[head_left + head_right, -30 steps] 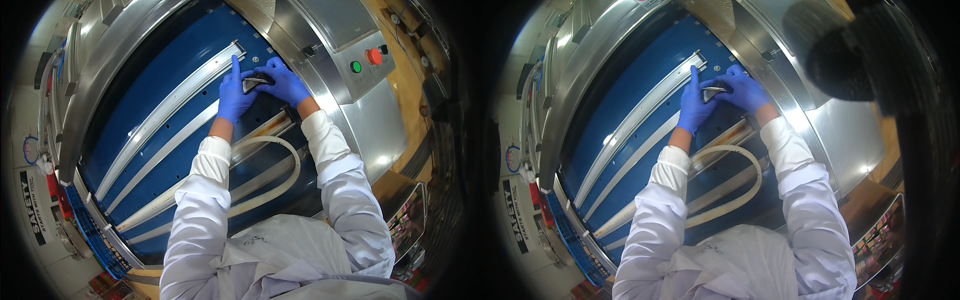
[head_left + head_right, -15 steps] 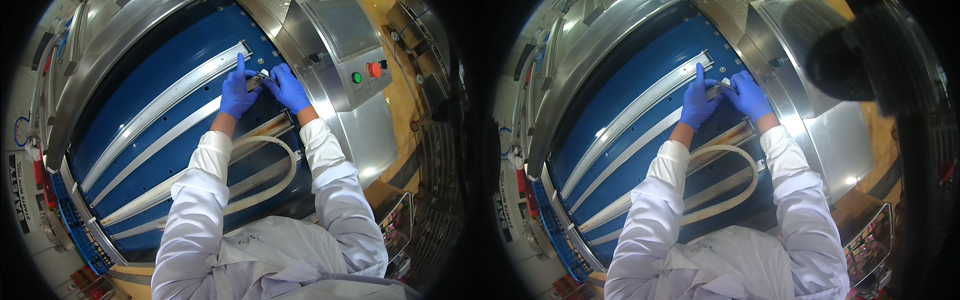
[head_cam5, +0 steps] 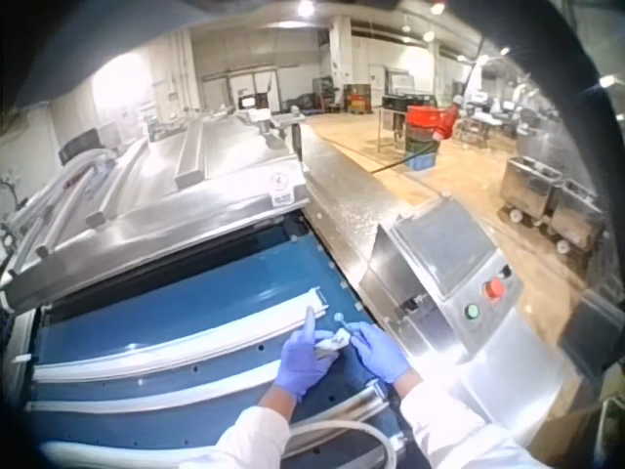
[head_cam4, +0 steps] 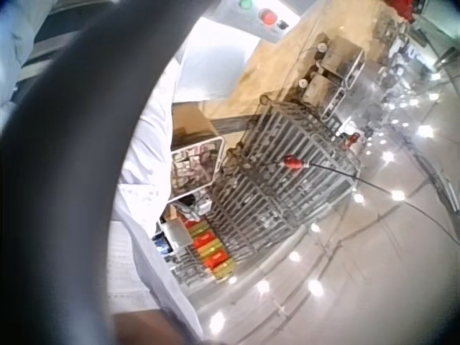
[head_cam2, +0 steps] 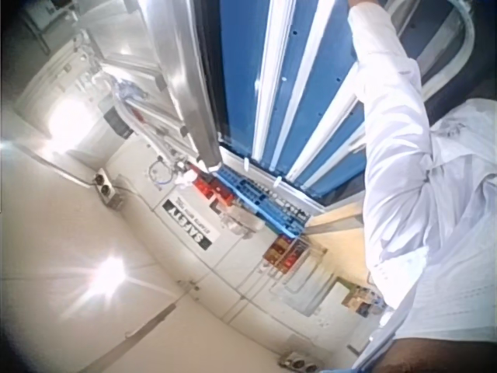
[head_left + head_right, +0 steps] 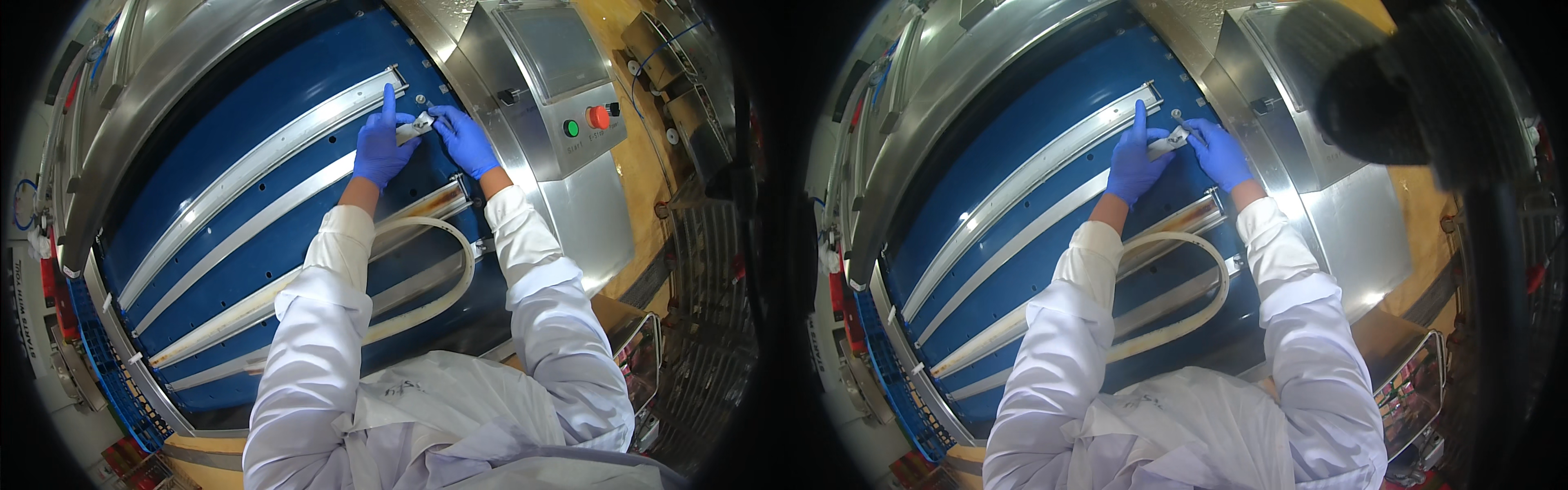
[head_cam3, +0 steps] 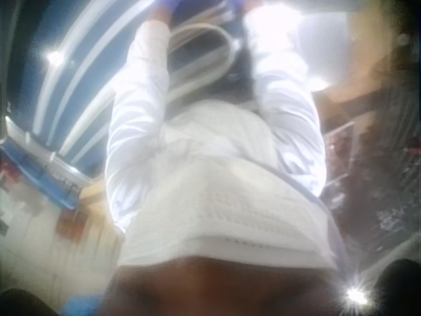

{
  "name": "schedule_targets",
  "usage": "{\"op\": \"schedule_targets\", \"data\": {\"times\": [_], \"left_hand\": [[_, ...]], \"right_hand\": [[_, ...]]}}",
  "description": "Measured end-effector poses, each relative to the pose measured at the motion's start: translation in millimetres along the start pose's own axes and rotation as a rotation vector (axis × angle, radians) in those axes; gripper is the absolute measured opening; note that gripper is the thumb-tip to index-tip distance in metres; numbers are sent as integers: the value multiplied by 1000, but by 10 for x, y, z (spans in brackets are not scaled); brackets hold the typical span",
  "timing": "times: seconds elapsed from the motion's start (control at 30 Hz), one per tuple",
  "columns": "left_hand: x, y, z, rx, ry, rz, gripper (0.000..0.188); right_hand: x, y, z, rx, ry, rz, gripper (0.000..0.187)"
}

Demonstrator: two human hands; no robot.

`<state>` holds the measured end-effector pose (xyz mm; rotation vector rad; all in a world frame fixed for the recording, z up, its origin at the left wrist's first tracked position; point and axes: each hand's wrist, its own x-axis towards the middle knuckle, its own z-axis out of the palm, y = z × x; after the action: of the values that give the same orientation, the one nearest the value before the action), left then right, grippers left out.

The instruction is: The person aligns and secures long white strips onto a blue curved surface using both hands. They repeatedly adjust the strips and use a small tool to tighten or fasten them in place. The person works methodically across the surface, ensuring each strip is properly positioned.

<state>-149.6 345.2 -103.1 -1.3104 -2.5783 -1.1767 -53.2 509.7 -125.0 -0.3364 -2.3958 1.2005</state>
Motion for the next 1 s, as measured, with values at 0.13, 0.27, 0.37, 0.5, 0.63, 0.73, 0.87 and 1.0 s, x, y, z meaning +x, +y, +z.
{"op": "schedule_targets", "data": {"times": [0.13,0.27,0.37,0.5,0.63,0.73,0.87,1.0], "left_hand": [[-13,-24,-11,-32,-28,-64,109],[-16,13,-10,-28,-58,-88,109],[-17,34,-36,-26,-68,-106,108],[-13,29,-41,-18,-72,-96,108],[-14,28,-46,-18,-88,-107,108],[-14,31,-68,-30,-92,-109,108],[-18,34,-72,-19,-88,-105,106],[-17,23,-77,-40,-98,-106,106]], "right_hand": [[-46,-16,-312,-162,-52,37,18],[-128,-141,-534,14,-282,183,19],[-192,-197,-521,-200,-398,173,20],[-299,-277,-554,-505,-454,-16,18],[-326,-276,-594,-648,-494,-46,18],[-425,-300,-614,-706,-516,-71,18],[-435,-331,-626,-634,-489,-9,17],[-415,-356,-624,-706,-480,11,17]]}}
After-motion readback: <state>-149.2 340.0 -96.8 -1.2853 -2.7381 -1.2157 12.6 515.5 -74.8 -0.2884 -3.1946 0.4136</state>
